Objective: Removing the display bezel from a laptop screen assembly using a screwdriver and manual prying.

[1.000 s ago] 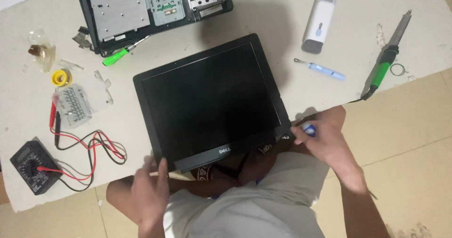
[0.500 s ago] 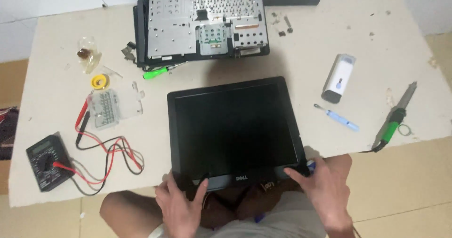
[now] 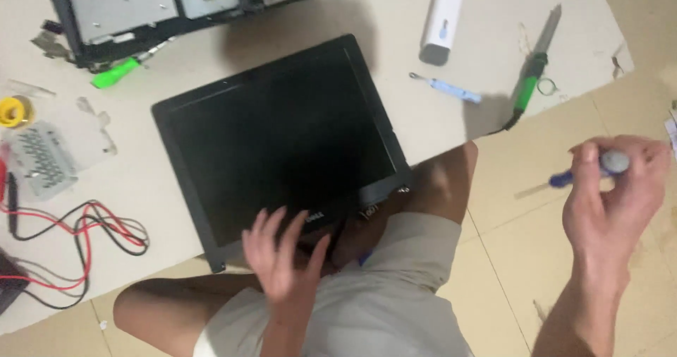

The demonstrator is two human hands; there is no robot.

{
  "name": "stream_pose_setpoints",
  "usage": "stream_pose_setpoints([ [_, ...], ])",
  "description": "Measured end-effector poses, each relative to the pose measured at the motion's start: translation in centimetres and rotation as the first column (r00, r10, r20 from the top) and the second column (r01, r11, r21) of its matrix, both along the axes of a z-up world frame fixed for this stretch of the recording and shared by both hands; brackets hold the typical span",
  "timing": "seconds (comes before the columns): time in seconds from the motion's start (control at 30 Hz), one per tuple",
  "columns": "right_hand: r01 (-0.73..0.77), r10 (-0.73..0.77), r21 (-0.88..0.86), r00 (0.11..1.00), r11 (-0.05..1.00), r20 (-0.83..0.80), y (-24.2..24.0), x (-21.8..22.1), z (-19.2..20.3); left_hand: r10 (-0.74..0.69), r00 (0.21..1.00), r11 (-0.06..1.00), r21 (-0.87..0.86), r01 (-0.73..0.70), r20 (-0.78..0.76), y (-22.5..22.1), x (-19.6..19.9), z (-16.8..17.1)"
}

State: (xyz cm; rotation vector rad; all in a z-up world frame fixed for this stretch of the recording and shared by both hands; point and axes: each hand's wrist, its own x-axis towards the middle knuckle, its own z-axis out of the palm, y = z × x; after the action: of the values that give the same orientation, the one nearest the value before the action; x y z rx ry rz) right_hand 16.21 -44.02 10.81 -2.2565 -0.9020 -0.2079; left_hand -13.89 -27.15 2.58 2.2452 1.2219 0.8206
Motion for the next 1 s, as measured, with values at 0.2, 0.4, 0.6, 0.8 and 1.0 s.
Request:
stream_pose_setpoints([
  [0.2, -0.132, 0.051, 0.312, 0.966, 0.941, 0.255, 0.7, 5.7, -6.3, -0.202, 0.977, 0.979, -0.013, 0.201, -0.064, -0.9, 3.8, -0.5],
  [0.4, -0.117, 0.081, 0.472, 0.992, 0.874, 0.094, 5.1, 1.9, -5.2, -0.148, 0.988, 0.988, 0.049, 0.15, -0.035, -1.4, 4.4, -2.0],
  [0.6, -0.112, 0.109, 0.409, 0.994, 0.906, 0.032, 6.4, 0.3, -4.6, -0.108, 0.994, 0.992, 0.07, 0.106, 0.028, -0.7, 4.8, -1.7],
  [0.8, -0.135, 0.121, 0.369, 0.991, 0.92, 0.061, 6.4, 0.2, -5.0, -0.108, 0.994, 0.994, 0.023, 0.107, 0.012, -0.8, 4.5, -2.1],
  [1.0, -0.086, 0.059, 0.416, 0.995, 0.905, 0.076, 4.5, 1.9, -6.8, -0.09, 0.996, 0.996, 0.024, 0.091, -0.01, -0.7, 4.8, -2.2],
])
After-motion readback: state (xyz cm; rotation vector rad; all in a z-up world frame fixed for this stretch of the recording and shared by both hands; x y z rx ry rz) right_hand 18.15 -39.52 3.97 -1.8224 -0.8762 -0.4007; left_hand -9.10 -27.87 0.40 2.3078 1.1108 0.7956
